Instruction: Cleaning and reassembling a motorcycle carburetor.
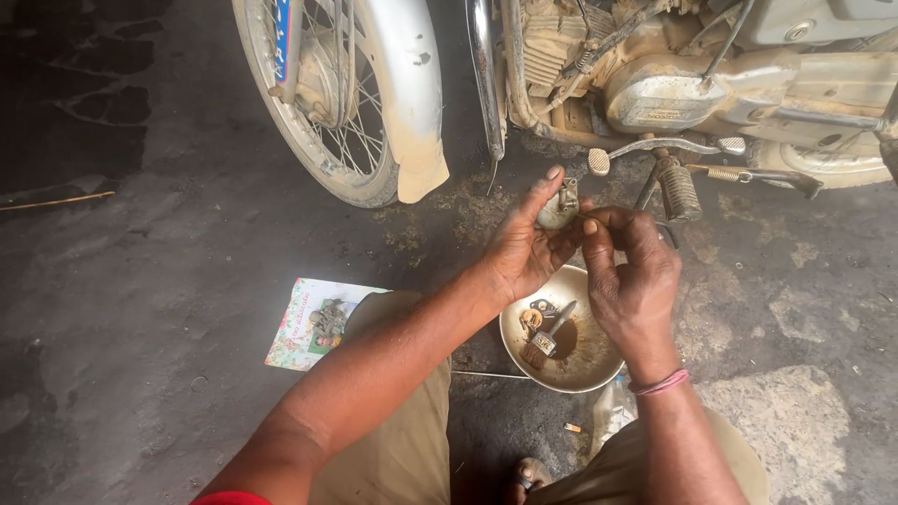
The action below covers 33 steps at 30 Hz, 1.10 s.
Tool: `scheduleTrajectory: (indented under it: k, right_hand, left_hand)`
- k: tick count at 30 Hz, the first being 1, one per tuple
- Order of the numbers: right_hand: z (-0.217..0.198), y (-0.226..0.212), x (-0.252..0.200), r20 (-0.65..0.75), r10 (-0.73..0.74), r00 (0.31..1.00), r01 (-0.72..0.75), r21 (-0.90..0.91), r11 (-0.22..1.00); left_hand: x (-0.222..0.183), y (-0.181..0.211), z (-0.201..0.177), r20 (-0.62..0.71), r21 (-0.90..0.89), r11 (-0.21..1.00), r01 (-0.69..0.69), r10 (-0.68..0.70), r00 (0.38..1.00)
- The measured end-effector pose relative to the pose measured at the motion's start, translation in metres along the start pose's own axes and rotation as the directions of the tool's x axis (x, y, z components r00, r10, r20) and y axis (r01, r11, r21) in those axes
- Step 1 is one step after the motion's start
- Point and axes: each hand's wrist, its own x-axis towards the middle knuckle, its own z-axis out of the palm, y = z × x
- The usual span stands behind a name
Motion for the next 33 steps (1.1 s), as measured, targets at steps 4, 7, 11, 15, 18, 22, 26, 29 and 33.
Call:
scheduleTrajectory:
  k: [4, 7, 11, 15, 18, 22, 26, 29, 33]
  right_hand:
    - [0.009, 0.009, -0.007, -0.006, 0.063, 0.998, -0.062, 0.025, 0.998]
    - [0.014, 0.021, -0.009, 0.015, 0.060, 0.998, -0.060, 0.037, 0.997]
    - [0.019, 0.023, -0.010, 0.010, -0.009, 1.000, 0.008, 0.036, 0.999]
    - [0.022, 0.018, -0.009, -0.031, -0.013, 0.999, 0.012, -0.030, 0.999]
    - [0.021, 0.016, -0.007, -0.010, -0.055, 0.998, 0.054, -0.071, 0.996]
    - [0.020, 0.016, -0.006, -0.007, -0.076, 0.997, 0.074, -0.113, 0.991]
    - [0.019, 0.020, -0.007, -0.002, -0.157, 0.988, 0.153, -0.188, 0.970]
    - [0.017, 0.016, -0.006, 0.000, -0.213, 0.977, 0.206, -0.260, 0.943]
    - [0.016, 0.010, -0.005, 0.017, -0.244, 0.970, 0.236, -0.322, 0.917]
  left_hand:
    - [0.001, -0.007, -0.008, -0.003, -0.015, 1.000, -0.007, 0.007, 1.000]
    - [0.003, -0.007, -0.012, -0.006, -0.036, 0.999, -0.016, 0.015, 1.000]
    - [0.004, -0.004, -0.016, 0.009, -0.033, 0.999, -0.013, 0.014, 1.000]
    - [0.005, -0.004, -0.015, 0.003, -0.035, 0.999, -0.021, 0.021, 1.000]
    - [0.009, -0.007, -0.021, 0.026, -0.053, 0.998, -0.026, 0.027, 0.999]
    - [0.007, -0.005, -0.017, 0.020, -0.059, 0.998, -0.023, 0.024, 1.000]
    - [0.005, -0.005, -0.014, -0.005, -0.068, 0.997, -0.026, 0.026, 1.000]
    - [0.005, -0.006, -0.015, -0.008, -0.083, 0.996, -0.026, 0.026, 1.000]
    - [0.004, -0.006, -0.014, -0.001, -0.088, 0.996, -0.034, 0.034, 0.999]
